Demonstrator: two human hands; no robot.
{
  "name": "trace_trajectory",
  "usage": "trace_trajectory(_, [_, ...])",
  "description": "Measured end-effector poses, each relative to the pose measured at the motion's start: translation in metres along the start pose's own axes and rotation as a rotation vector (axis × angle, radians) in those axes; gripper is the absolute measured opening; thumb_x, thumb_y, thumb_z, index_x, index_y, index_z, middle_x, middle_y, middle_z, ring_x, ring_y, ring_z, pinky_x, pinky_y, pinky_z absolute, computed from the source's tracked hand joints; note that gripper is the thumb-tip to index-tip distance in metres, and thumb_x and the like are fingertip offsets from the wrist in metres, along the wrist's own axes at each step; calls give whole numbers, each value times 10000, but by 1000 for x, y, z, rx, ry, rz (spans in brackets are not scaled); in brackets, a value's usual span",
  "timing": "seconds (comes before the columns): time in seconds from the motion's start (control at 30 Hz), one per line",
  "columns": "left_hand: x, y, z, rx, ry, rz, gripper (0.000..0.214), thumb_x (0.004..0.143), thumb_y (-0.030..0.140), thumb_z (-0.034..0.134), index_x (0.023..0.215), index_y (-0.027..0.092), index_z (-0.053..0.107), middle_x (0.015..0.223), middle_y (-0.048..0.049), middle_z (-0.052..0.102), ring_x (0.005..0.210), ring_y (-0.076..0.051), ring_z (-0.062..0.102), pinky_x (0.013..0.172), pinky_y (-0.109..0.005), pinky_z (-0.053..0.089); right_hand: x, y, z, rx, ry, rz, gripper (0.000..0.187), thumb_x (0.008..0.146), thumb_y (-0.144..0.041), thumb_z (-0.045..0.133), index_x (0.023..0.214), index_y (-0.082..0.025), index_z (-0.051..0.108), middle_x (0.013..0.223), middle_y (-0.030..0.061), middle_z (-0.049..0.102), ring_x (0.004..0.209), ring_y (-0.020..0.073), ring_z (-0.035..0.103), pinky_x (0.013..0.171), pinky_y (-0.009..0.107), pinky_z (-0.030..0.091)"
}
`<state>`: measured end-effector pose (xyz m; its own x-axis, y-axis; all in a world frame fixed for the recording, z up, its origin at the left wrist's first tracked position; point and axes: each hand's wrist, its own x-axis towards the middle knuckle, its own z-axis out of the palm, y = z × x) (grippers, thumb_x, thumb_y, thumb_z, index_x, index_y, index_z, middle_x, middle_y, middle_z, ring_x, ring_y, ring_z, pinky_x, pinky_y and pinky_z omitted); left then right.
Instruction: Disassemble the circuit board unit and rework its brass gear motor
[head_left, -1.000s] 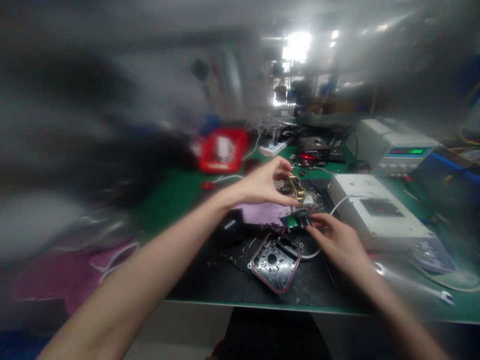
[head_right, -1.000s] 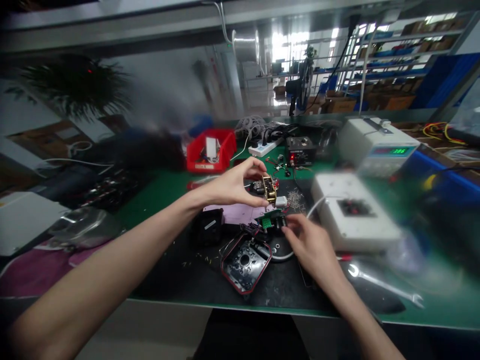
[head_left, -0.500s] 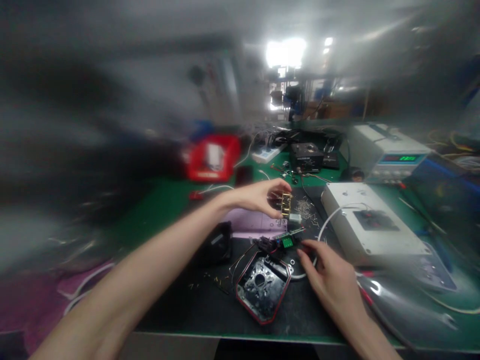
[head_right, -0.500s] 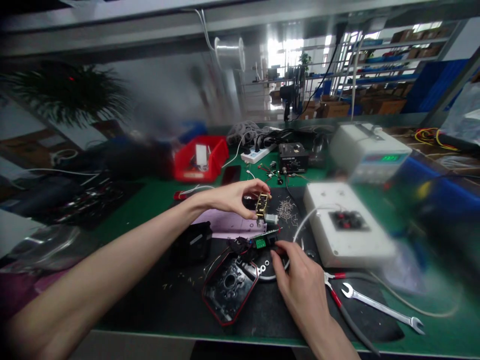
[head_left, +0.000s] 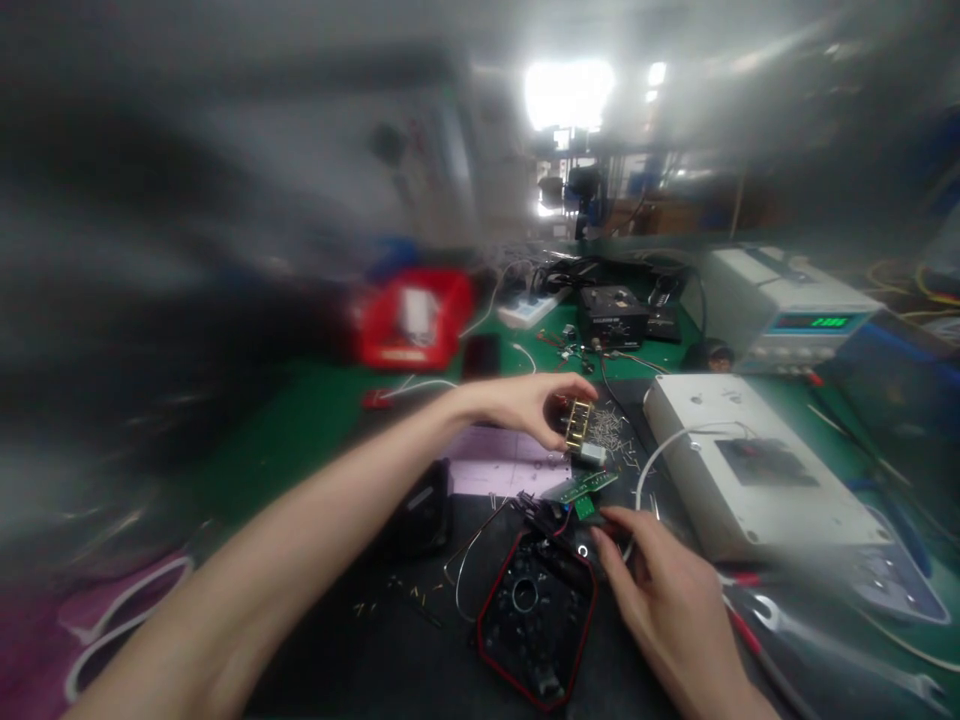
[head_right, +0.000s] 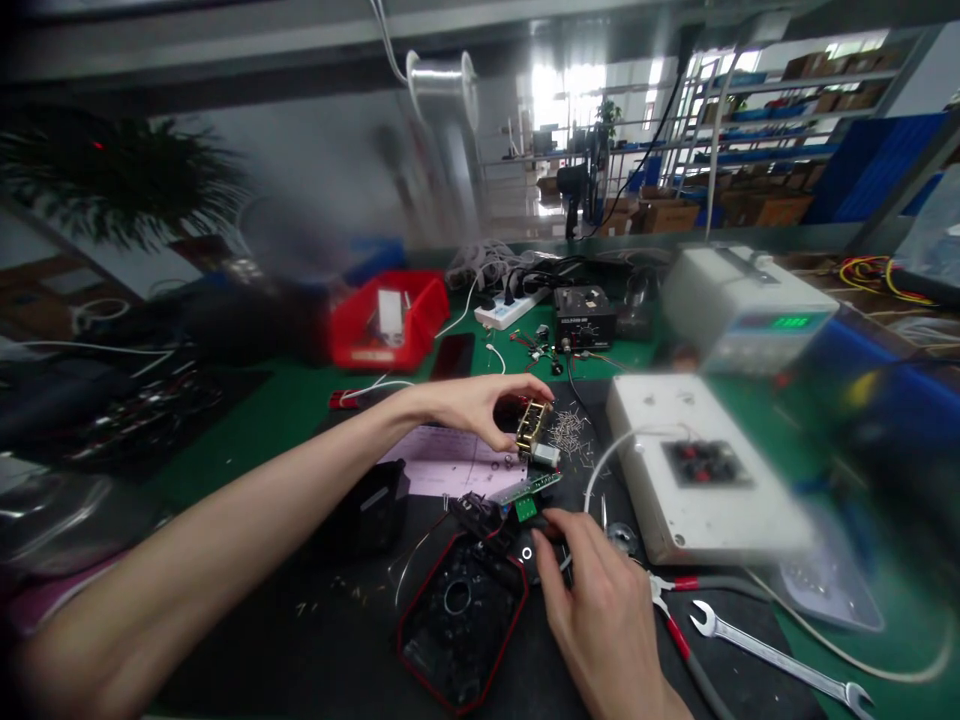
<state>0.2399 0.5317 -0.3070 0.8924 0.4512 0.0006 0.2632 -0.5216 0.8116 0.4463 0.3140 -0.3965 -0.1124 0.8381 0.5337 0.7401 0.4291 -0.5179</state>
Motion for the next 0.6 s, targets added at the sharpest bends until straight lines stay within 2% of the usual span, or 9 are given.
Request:
trace_trajectory(0.17, [0, 5, 0, 113, -15, -33, 787, 674, 195, 814, 1408, 272, 540, 1373, -42, 626, 1238, -253, 617, 1104, -406, 476, 1, 0, 2, 29, 15, -8, 181, 1111, -332, 503, 1230, -224, 588, 1060, -29, 613, 900, 86, 612, 696, 195, 433])
trace_trajectory(0.4, [-7, 8, 13, 324, 83, -4, 774, 694, 225, 778, 1427, 242, 530, 1362, -97, 597, 1265, -314, 575, 1128, -468, 458, 0, 9, 11, 30, 68, -25, 185, 1102, -238, 452, 1252, -223, 560, 1053, 2, 611, 882, 95, 632, 726, 181, 485])
trace_trajectory(0.5, [-10, 6, 16, 361, 108, 15, 823, 703, 215, 762, 1474, 253, 479, 1448, -101, 553, 1341, -325, 532, 1165, -475, 436, 1, 11, 13, 37, 104, -16, 188, 1089, -231, 468, 1248, -223, 568, 1045, 10, 615, 902, 110, 639, 674, 179, 481])
trace_trajectory(0.6, [-17, 12, 16, 423, 160, 23, 889, 705, 169, 737, 1524, 274, 408, 1550, -88, 475, 1435, -311, 458, 1219, -472, 393, 1, 10, 16, 64, 148, -10, 180, 1079, -232, 488, 1223, -214, 594, 1015, 11, 622, 783, 93, 618, 630, 169, 472])
